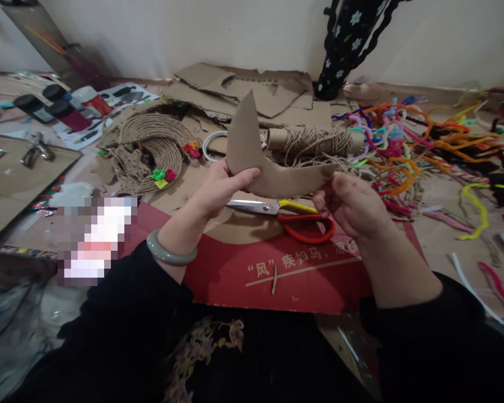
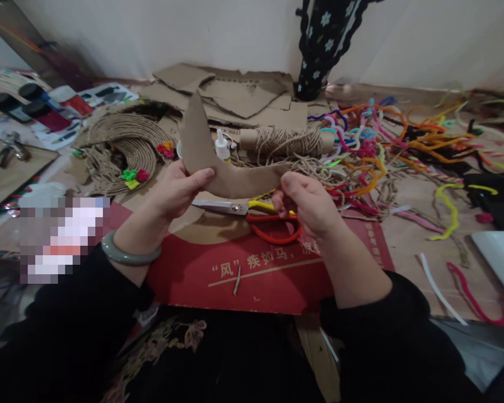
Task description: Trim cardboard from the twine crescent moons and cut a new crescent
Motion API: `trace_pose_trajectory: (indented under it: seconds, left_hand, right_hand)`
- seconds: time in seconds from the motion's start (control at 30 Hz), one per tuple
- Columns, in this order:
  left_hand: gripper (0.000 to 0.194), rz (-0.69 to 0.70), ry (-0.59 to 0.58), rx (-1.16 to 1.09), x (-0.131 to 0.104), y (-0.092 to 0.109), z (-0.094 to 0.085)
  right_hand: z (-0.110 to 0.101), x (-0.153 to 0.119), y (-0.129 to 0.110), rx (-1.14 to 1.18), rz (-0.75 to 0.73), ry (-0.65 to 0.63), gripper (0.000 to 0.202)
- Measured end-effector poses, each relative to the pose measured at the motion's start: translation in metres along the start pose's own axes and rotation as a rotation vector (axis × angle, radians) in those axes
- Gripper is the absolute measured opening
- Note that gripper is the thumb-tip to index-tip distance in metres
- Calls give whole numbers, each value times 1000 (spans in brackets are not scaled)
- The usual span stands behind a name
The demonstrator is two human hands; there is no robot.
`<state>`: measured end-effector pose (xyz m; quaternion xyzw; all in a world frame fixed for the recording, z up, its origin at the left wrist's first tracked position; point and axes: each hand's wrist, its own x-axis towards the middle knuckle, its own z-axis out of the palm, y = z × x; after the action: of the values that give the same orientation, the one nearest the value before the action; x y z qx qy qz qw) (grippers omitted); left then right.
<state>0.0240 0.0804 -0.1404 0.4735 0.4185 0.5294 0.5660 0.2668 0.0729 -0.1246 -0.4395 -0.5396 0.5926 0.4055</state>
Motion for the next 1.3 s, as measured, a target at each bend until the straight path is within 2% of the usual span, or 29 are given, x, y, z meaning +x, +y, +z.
trace_pose_trajectory:
  seconds: [0.13, 0.23, 0.37, 0.57, 0.73, 0.9, 1.1, 1.3]
  left_hand:
    - [52, -68, -21, -77, 0, 2, 1]
    - [50, -76, -13, -142, -2, 2, 2]
    - [44, -68, -30, -144, -5, 4, 3]
    - [36, -54, -75, -116, -8, 6, 3]
    - [34, -58, -172, -131, -10, 7, 4]
    - [34, -93, -241, -167, -12, 9, 3]
    - [31, -108, -249, -189, -12, 10, 4]
    - [36, -116, -228, -135, -12, 13, 3]
  right_hand:
    - [0, -1, 4, -115, -9, 58, 41]
    - [1, -2, 4, -190, 21, -26, 29]
    - [3, -3, 1, -273, -26, -137, 20]
    - [1, -5, 1, -323, -52, -171, 22]
    - [1, -6, -2, -376, -32, -211, 25]
    - [5, -8, -10, -358, -72, -273, 19]
    - [6, -9, -11, -321, -4, -282, 20]
    - [10, -11, -12, -323, -90, -295, 21]
